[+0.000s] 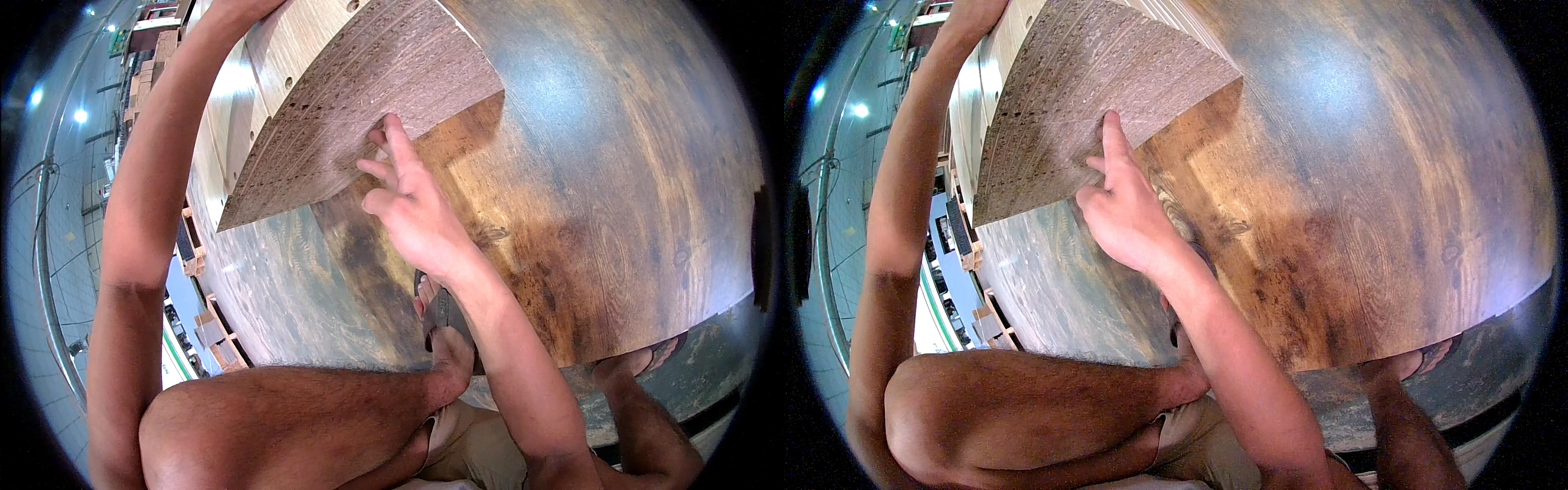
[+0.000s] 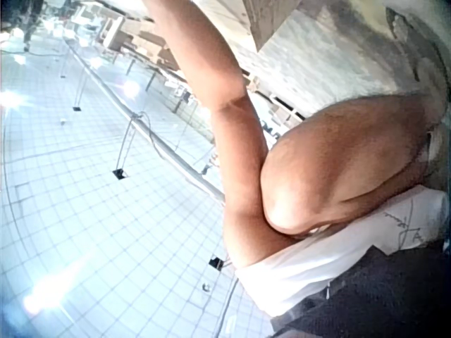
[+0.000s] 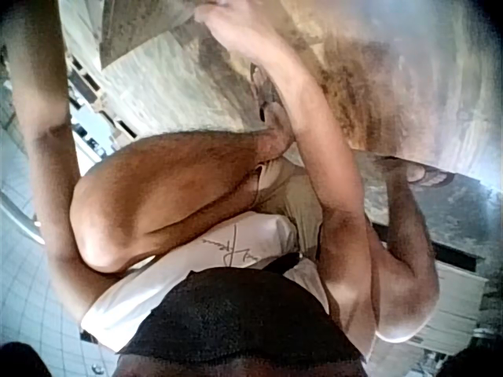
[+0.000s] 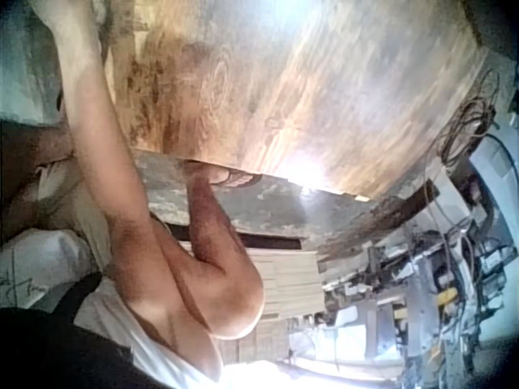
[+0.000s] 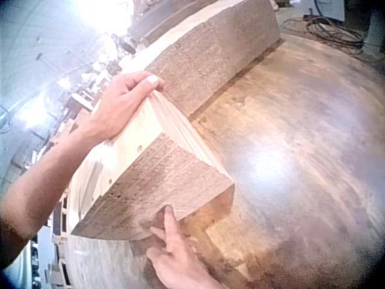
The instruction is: The person picks up stacks of wooden boards from a pallet, checks a paper document, and then places the boards into a machine for processing.
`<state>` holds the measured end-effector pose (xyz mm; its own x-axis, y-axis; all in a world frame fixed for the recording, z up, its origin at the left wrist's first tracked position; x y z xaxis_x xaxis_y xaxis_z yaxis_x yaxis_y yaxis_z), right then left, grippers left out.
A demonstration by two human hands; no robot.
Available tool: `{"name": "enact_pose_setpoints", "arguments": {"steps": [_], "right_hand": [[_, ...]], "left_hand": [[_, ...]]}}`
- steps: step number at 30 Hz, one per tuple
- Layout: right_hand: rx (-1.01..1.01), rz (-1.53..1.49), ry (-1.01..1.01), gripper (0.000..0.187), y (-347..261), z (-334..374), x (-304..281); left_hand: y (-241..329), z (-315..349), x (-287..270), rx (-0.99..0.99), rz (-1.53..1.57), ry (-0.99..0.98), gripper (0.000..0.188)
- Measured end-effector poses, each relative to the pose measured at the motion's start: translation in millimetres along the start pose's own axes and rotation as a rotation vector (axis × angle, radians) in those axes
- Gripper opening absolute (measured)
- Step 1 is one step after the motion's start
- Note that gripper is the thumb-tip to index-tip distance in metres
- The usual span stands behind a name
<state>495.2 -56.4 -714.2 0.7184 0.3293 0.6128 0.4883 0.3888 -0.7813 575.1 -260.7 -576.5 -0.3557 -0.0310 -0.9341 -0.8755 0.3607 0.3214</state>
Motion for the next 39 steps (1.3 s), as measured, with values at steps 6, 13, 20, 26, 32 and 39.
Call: {"name": "enact_pose_setpoints", "arguments": {"steps": [6,13,20,26,32,39], "right_hand": [[0.033,-0.002,-0.026,0.081,-5,1,4],[0.009,-0.021,-0.028,0.079,-13,3,6],[0.001,-0.043,-0.024,0.079,-13,3,7],[-0.042,-0.036,-0.029,0.079,-15,3,11],[-0.047,-0.009,-0.042,0.079,-18,4,12],[-0.027,0.022,-0.06,0.078,-23,5,16]], "left_hand": [[-4,0,1,0.072,0.004,0.054,0.033],[-1,0,2,-0.018,0.082,0.007,0.031],[-2,0,2,-0.025,0.074,0.011,0.03],[-4,-3,2,0.004,0.073,0.008,0.031],[-7,-3,3,-0.015,0.131,-0.024,0.032],[-4,-3,2,0.003,0.045,0.014,0.033]]}}
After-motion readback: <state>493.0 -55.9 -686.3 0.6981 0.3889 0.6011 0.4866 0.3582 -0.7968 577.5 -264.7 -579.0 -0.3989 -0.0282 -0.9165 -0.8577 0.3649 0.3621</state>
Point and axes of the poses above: each hand's wrist, its own z-axis away from the middle knuckle, its own x-axis out of the palm, y = z × x, the point moved 3 cm from there along -z, towards the middle knuckle, and after that the axes turned 8 degrees about -x, right-handed, at the moved point
